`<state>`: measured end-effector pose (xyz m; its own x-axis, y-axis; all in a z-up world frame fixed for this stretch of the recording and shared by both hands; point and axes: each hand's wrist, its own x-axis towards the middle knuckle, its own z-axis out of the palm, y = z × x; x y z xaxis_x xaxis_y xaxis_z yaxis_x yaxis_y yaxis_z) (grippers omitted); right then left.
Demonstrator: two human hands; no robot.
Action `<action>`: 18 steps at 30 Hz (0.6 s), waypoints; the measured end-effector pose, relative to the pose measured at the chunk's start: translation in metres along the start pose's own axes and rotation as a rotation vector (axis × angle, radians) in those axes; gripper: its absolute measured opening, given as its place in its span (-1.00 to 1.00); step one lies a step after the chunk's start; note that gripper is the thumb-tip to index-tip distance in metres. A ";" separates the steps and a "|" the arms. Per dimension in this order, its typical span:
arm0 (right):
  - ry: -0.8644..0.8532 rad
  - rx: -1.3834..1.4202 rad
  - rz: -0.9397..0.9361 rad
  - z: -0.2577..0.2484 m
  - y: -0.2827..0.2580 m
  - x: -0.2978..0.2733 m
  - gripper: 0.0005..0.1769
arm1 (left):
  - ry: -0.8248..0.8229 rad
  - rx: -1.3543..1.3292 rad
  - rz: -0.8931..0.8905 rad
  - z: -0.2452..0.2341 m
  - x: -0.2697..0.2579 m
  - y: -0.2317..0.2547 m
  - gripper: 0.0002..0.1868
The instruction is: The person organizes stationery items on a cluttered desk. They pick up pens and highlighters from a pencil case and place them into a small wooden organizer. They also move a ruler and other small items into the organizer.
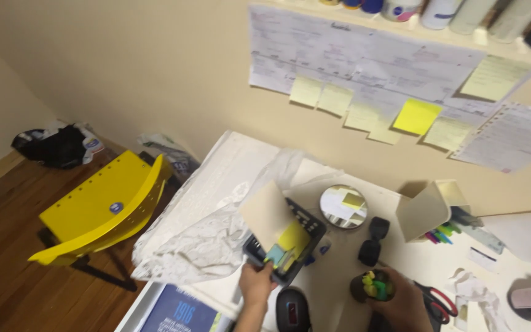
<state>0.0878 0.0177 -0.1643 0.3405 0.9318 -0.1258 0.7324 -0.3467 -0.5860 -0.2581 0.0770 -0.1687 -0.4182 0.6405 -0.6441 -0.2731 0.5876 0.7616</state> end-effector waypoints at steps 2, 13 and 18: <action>-0.042 0.019 -0.028 -0.007 -0.002 0.003 0.01 | -0.039 -0.077 -0.067 0.005 0.009 -0.002 -0.64; 0.005 1.063 0.560 0.029 -0.100 0.046 -0.89 | -0.128 -0.089 -0.152 -0.013 -0.012 0.059 -0.57; -0.709 -0.537 -0.529 0.073 -0.166 0.064 -0.67 | 0.030 0.218 -0.071 -0.018 -0.015 0.079 -0.60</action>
<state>-0.0550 0.1424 -0.1339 -0.3995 0.7682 -0.5003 0.9131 0.2852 -0.2913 -0.2891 0.1051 -0.0972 -0.4315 0.5805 -0.6905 -0.1107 0.7256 0.6792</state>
